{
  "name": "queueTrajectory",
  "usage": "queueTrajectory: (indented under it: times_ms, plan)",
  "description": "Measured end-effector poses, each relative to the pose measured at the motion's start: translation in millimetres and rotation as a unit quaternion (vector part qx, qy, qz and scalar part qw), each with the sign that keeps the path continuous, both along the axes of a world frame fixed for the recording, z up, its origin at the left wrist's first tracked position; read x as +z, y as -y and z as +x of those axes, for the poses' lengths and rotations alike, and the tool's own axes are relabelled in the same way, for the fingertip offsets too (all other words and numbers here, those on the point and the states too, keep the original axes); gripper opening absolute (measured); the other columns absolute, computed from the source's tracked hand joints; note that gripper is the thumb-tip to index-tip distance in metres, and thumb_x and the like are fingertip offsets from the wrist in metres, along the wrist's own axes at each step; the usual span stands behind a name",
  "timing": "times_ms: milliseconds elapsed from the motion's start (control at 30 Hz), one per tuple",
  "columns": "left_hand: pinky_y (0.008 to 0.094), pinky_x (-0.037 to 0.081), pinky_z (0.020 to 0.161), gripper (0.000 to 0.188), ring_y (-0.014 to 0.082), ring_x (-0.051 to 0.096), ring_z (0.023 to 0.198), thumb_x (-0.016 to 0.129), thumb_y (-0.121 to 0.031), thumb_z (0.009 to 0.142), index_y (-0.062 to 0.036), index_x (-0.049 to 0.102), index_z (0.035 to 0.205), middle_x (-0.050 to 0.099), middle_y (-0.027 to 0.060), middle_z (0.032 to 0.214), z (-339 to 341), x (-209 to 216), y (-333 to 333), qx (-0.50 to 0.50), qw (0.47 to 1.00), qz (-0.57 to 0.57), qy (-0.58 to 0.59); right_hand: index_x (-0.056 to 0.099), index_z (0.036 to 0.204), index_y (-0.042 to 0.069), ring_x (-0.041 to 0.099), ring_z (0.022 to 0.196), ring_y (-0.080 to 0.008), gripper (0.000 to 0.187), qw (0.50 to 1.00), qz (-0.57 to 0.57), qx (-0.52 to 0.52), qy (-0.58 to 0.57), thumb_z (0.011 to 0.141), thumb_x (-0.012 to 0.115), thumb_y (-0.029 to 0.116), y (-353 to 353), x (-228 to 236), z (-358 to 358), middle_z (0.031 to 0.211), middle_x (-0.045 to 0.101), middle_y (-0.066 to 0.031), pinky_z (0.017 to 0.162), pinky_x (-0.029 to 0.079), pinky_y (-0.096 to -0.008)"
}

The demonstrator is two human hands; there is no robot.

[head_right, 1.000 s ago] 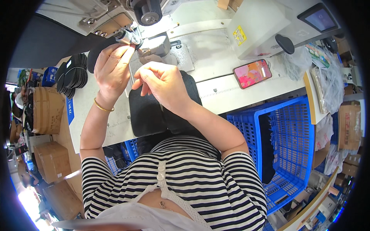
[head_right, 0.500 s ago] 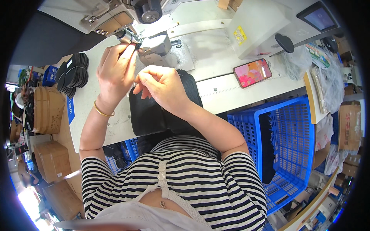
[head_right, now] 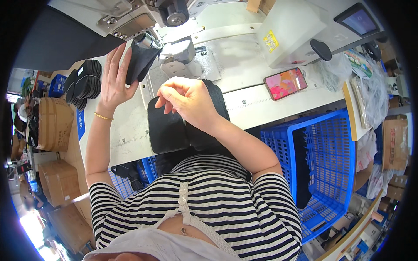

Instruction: The person aligns and feeds pieces of black fabric under the needle of a sewing machine, sewing along their edges by hand.

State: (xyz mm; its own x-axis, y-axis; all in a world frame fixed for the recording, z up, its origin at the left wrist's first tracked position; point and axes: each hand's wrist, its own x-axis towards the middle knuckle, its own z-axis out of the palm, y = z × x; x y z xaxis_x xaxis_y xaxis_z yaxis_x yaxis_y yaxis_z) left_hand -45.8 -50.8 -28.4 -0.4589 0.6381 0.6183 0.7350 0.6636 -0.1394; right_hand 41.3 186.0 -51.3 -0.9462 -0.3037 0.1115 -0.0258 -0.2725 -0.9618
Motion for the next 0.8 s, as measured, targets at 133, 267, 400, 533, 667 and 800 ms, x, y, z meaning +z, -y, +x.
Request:
queueTrajectory:
  times_ms: [133,267,400,533,667,800]
  plan:
    - [0.0486,0.041,0.108,0.082,0.0369,0.049,0.126,0.071,-0.009,0.059,-0.0031,0.050,0.138,0.052,0.0182,0.134,2,5,-2,-0.004,1.000,0.012,-0.003,0.067,0.099,0.000,0.065,0.069,-0.0088,0.020,1.000,-0.006,0.006,-0.003,0.100,0.056,0.016,6,0,2,0.084,0.072,-0.0090,0.063,0.049,-0.0198]
    - [0.0348,0.054,0.078,0.053,0.0258,0.065,0.095,0.067,-0.006,0.064,-0.0018,0.066,0.117,0.063,0.0103,0.115,19,17,-7,-0.050,0.990,-0.008,-0.134,0.068,0.105,-0.004,0.063,0.070,-0.0076,0.023,0.992,0.013,-0.115,-0.040,0.097,0.060,0.016,19,8,5,0.083,0.071,-0.0061,0.063,0.051,-0.0232]
    - [0.0261,0.048,0.054,0.040,0.0148,0.059,0.067,0.067,-0.006,0.067,-0.0024,0.072,0.106,0.064,0.0018,0.096,78,45,-52,-0.006,0.998,0.007,-0.069,0.066,0.114,-0.004,0.060,0.072,-0.0069,0.026,0.992,0.021,-0.103,-0.069,0.099,0.058,0.016,16,11,13,0.084,0.067,-0.0045,0.066,0.052,-0.0234]
    - [0.0250,0.042,0.050,0.041,0.0127,0.051,0.061,0.068,-0.007,0.064,-0.0029,0.072,0.105,0.063,0.0016,0.092,79,33,-67,-0.010,0.996,0.027,-0.089,0.067,0.109,-0.003,0.055,0.063,-0.0047,0.023,0.988,0.035,-0.126,-0.079,0.099,0.055,0.015,13,14,17,0.072,0.061,-0.0014,0.058,0.049,-0.0231]
    - [0.0245,0.042,0.051,0.042,0.0128,0.053,0.064,0.068,-0.006,0.063,-0.0018,0.072,0.104,0.064,0.0024,0.093,86,31,-76,0.005,0.993,0.012,-0.116,0.067,0.105,-0.002,0.053,0.061,-0.0042,0.022,0.985,0.054,-0.146,-0.075,0.098,0.056,0.015,6,16,18,0.071,0.059,0.0003,0.056,0.048,-0.0225]
    - [0.0265,0.049,0.059,0.041,0.0142,0.057,0.071,0.066,0.000,0.064,-0.0057,0.074,0.103,0.066,0.0009,0.095,87,35,-84,0.053,0.993,0.001,-0.103,0.068,0.104,-0.002,0.053,0.062,-0.0037,0.022,0.987,0.045,-0.139,-0.065,0.098,0.056,0.016,2,14,13,0.071,0.059,0.0007,0.057,0.049,-0.0223]
